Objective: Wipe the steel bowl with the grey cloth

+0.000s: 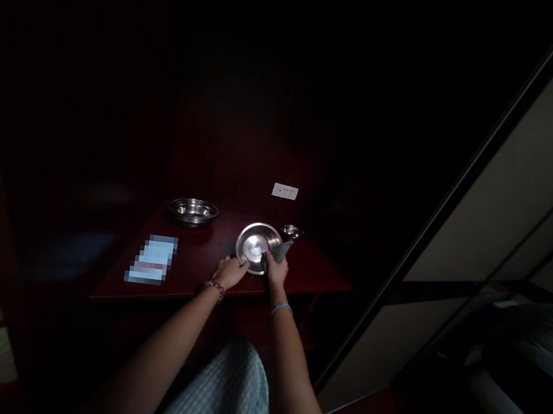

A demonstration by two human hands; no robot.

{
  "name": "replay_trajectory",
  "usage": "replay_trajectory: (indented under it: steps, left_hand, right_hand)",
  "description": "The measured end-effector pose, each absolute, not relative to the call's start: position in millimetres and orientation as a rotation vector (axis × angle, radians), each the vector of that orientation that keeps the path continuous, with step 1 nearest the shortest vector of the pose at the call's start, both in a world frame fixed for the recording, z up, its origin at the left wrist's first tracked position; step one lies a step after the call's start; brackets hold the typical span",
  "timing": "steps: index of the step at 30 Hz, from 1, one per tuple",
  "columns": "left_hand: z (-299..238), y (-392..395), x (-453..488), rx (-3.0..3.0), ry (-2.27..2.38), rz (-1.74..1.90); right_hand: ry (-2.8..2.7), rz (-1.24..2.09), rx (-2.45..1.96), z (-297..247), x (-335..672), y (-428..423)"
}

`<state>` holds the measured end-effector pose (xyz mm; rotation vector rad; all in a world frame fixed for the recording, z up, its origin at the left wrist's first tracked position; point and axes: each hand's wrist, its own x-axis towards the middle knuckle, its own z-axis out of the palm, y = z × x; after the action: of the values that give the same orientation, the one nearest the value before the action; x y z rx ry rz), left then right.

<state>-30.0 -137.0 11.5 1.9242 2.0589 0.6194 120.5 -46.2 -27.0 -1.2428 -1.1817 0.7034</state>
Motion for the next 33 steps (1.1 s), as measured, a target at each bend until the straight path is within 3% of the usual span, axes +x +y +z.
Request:
replay_trajectory:
  steps: [5, 33]
  left_hand:
    - [13.9, -135.7, -30.0, 1.781, 2.069, 0.790]
    - [9.7, -138.1, -18.6, 1.968, 2.204, 0.518]
  right_hand:
    - [-1.203, 0.743, -1.223, -29.1, 123.6, -46.1]
    - [-1.260, 0.636, -1.331, -13.9, 123.1, -65.5]
